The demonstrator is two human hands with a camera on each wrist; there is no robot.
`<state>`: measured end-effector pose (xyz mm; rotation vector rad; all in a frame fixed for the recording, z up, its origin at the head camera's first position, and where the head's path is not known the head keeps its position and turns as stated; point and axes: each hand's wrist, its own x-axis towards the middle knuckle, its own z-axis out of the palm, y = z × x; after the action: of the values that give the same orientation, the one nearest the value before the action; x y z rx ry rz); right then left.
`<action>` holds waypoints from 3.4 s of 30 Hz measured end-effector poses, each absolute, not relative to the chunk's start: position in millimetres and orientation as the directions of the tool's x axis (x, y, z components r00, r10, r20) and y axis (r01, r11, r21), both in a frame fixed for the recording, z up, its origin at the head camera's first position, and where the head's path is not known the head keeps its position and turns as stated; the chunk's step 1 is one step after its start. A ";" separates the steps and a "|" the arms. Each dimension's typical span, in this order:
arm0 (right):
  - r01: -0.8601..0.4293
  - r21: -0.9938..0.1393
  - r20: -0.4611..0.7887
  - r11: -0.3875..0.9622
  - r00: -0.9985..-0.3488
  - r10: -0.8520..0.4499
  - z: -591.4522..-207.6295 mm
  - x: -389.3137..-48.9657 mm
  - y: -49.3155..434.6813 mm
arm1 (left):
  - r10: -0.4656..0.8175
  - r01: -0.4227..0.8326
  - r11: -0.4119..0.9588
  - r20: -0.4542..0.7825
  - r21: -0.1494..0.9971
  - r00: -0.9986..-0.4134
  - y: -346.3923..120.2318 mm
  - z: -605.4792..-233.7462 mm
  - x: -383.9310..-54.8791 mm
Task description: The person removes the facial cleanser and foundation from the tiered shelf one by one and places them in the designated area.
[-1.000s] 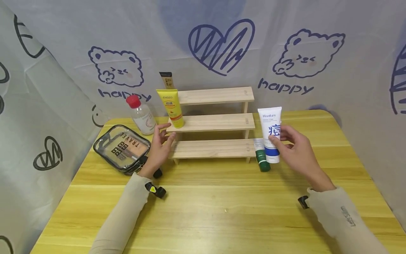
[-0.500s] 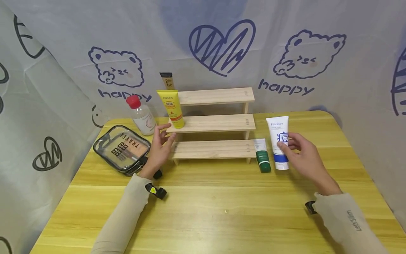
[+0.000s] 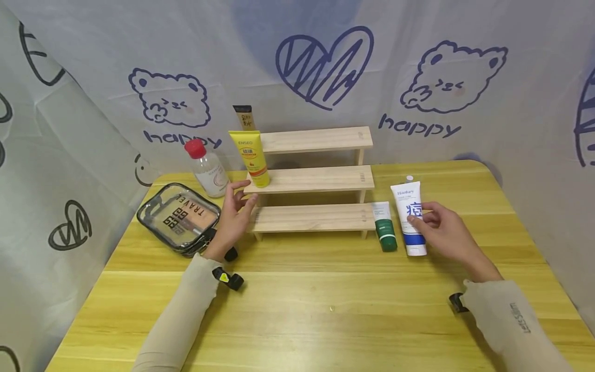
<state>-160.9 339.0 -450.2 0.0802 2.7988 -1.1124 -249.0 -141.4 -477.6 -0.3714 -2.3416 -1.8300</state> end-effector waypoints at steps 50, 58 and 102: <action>0.112 -0.616 -0.109 0.780 -0.992 0.056 -456.1 -164.7 337.7 | 0.102 0.279 0.206 0.263 0.938 -0.960 -141.3 -475.5 -246.9; 0.039 -0.638 0.116 0.769 -0.982 0.146 -435.4 -166.0 311.6 | 0.109 0.266 0.220 0.247 0.939 -0.963 -144.0 -475.7 -247.1; -0.390 -0.805 0.292 0.448 -0.917 -0.274 -367.6 -236.9 147.0 | 0.097 0.271 0.187 0.257 0.944 -0.962 -142.1 -478.7 -249.2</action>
<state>-236.9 147.0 -367.6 -0.6383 2.7726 -1.5931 -249.2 -142.1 -478.7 -0.3611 -2.3090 -1.8852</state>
